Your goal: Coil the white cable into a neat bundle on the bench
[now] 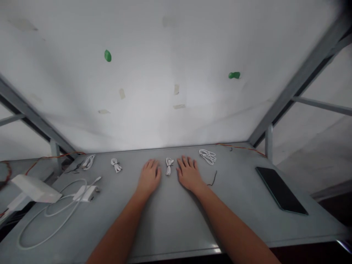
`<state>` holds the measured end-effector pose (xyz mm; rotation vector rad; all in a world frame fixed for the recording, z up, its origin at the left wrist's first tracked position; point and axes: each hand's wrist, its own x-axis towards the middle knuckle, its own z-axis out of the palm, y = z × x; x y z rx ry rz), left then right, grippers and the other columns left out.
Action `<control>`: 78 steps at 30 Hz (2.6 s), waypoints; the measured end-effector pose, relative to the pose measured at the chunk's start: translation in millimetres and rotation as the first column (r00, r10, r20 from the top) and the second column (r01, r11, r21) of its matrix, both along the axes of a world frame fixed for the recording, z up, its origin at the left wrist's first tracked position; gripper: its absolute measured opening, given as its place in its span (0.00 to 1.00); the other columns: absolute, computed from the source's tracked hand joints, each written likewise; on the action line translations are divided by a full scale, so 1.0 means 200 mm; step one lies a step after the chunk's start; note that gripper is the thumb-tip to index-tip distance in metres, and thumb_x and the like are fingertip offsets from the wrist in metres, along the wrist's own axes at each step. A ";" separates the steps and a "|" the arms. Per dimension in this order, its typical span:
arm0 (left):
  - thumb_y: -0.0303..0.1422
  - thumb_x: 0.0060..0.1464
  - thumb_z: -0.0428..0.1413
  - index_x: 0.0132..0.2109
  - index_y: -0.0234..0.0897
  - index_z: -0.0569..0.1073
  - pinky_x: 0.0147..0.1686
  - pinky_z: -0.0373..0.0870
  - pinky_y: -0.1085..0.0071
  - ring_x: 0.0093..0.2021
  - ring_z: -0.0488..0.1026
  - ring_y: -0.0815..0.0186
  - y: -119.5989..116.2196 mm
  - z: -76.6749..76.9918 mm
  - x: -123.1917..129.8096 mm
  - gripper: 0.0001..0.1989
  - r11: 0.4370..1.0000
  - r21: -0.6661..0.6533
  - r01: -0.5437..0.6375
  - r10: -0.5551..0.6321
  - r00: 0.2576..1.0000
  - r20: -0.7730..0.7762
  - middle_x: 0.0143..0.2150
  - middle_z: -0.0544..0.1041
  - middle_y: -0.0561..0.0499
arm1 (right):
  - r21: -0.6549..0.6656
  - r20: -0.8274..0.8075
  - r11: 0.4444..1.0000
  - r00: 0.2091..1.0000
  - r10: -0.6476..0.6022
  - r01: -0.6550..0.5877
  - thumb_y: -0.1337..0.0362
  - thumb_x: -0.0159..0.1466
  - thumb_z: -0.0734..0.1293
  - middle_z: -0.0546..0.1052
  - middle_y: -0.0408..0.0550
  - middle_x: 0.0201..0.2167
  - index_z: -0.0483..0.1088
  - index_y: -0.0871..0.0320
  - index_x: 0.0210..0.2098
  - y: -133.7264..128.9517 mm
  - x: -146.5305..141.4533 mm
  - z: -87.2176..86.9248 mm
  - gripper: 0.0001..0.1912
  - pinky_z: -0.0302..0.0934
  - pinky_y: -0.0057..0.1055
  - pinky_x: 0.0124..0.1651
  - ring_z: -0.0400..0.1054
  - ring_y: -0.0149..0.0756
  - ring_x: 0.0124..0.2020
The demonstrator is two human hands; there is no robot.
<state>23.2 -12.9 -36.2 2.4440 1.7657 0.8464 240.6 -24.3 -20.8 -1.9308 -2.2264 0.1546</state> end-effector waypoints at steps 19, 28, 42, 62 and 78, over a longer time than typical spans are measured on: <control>0.38 0.72 0.44 0.71 0.33 0.68 0.72 0.56 0.49 0.73 0.61 0.47 0.01 -0.03 0.00 0.27 0.989 -0.108 -0.103 0.077 0.973 -0.216 0.73 0.66 0.35 | -0.004 0.000 1.000 1.000 0.008 -0.008 0.56 0.77 0.53 0.53 0.58 0.78 0.56 0.59 0.76 0.01 0.01 -0.01 0.31 0.36 0.60 0.76 0.44 0.61 0.78; 0.37 0.72 0.45 0.70 0.32 0.69 0.72 0.55 0.49 0.74 0.61 0.48 0.00 -0.02 0.00 0.26 0.986 -0.129 -0.107 0.077 0.973 -0.217 0.73 0.66 0.35 | -0.009 -0.039 0.999 0.999 0.030 -0.030 0.55 0.77 0.53 0.53 0.59 0.78 0.57 0.61 0.75 0.02 0.02 -0.01 0.32 0.36 0.56 0.77 0.45 0.57 0.78; 0.42 0.72 0.43 0.74 0.34 0.64 0.73 0.54 0.46 0.76 0.58 0.47 0.00 0.00 0.01 0.30 0.979 -0.175 -0.106 0.061 0.967 -0.245 0.77 0.61 0.37 | -0.031 -0.041 0.997 0.997 0.070 -0.071 0.52 0.77 0.53 0.51 0.59 0.78 0.55 0.61 0.76 0.01 0.01 0.02 0.33 0.34 0.57 0.77 0.43 0.54 0.79; 0.41 0.72 0.44 0.73 0.35 0.65 0.73 0.54 0.46 0.75 0.58 0.47 0.01 -0.02 0.00 0.29 0.984 -0.150 -0.098 0.062 0.972 -0.228 0.76 0.62 0.37 | -0.037 -0.048 0.997 0.997 0.066 -0.068 0.53 0.77 0.53 0.52 0.61 0.78 0.56 0.62 0.76 0.02 0.01 0.02 0.33 0.34 0.57 0.77 0.43 0.53 0.79; 0.41 0.72 0.44 0.72 0.35 0.65 0.73 0.54 0.47 0.75 0.59 0.47 0.01 -0.02 0.00 0.29 0.983 -0.152 -0.100 0.065 0.972 -0.224 0.76 0.63 0.38 | -0.017 -0.053 0.997 0.996 0.072 -0.073 0.53 0.77 0.54 0.53 0.62 0.78 0.56 0.62 0.76 0.02 0.02 0.01 0.33 0.33 0.57 0.77 0.44 0.54 0.78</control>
